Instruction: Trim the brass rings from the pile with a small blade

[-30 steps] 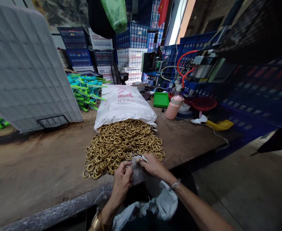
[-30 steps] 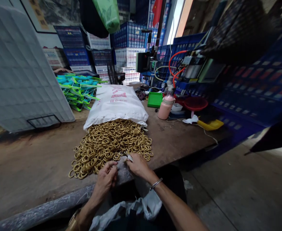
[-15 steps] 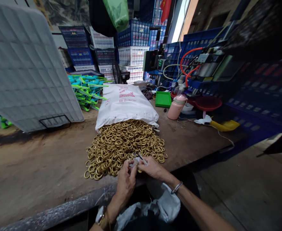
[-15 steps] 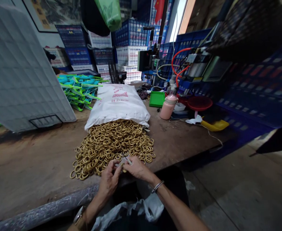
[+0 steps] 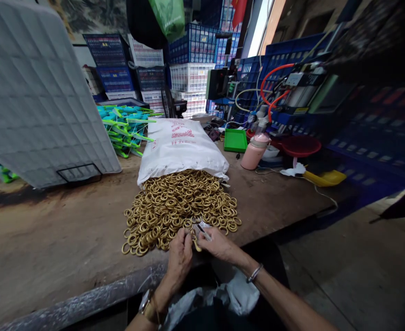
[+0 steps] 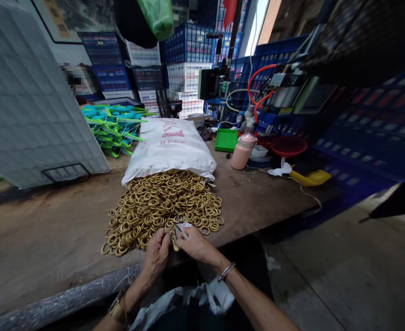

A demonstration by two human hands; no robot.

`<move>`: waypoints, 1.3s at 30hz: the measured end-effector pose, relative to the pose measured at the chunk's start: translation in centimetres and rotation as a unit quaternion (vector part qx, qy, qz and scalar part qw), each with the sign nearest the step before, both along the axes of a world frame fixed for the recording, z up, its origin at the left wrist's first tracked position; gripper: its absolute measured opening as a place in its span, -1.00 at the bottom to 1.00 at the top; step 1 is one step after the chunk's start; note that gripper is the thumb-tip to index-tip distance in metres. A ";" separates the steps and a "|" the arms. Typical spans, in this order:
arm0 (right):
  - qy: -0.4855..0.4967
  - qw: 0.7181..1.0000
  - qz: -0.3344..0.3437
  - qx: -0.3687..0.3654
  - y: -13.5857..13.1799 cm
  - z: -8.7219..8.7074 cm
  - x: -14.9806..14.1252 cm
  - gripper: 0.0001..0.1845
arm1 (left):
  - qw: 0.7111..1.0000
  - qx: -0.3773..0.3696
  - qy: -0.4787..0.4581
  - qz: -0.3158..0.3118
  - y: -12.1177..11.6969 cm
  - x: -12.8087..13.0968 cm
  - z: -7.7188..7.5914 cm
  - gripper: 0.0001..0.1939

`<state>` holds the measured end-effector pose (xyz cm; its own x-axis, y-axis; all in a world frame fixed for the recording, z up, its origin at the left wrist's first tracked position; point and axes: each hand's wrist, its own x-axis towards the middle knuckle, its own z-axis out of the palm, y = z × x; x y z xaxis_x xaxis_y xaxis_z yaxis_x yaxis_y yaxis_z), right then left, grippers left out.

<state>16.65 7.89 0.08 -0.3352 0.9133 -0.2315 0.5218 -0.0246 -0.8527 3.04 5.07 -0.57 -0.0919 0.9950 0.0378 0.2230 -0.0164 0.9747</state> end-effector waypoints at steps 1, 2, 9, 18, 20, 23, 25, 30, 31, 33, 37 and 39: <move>0.001 1.000 0.002 0.004 -0.1 -0.2 0.0 -0.89 | 1.000 -0.005 -0.004 0.006 0.0 0.0 0.0 -0.82; 0.002 1.000 0.003 0.009 -0.2 -0.3 0.0 -0.89 | 1.000 -0.012 -0.009 0.011 0.1 0.0 0.0 -0.82; 0.000 0.999 -0.007 0.051 -0.7 -0.7 -0.5 -0.88 | 0.993 -0.097 -0.065 0.003 0.2 -0.5 -0.1 -0.70; -0.055 0.991 0.035 0.119 -1.0 0.4 -0.9 -0.88 | 0.984 -0.125 -0.125 -0.025 0.4 -0.9 0.1 -0.65; -0.063 0.989 0.038 0.126 -1.1 0.4 -0.9 -0.88 | 0.987 -0.108 -0.120 -0.013 0.2 -0.9 -0.1 -0.68; -0.073 0.990 0.046 0.115 -1.2 0.3 -0.5 -0.89 | 0.991 -0.081 -0.110 0.000 -0.2 -1.0 -0.3 -0.71; -0.062 0.992 0.066 0.088 -1.1 0.3 -0.1 -0.89 | 0.992 -0.068 -0.104 0.004 -0.5 -0.9 -0.3 -0.71; 0.033 0.997 0.009 0.063 -0.6 0.3 0.0 -0.86 | 0.994 -0.050 -0.092 0.007 -1.2 -0.7 0.2 -0.73; 0.057 0.996 -0.011 0.063 -0.5 0.3 -0.2 -0.83 | 0.995 -0.044 -0.089 0.003 -1.4 -0.6 0.4 -0.74; 0.093 0.994 -0.024 0.052 -0.6 0.3 -0.6 -0.78 | 0.997 -0.017 -0.075 -0.009 -1.6 -0.4 0.8 -0.76; 0.144 0.990 -0.006 0.007 -1.1 0.6 -1.1 -0.73 | 0.997 0.028 -0.061 -0.025 -2.0 -0.2 1.7 -0.78; 0.151 0.989 -0.009 -0.008 -1.2 0.7 -1.2 -0.74 | 0.995 0.011 -0.089 -0.036 -2.1 -0.2 1.9 -0.78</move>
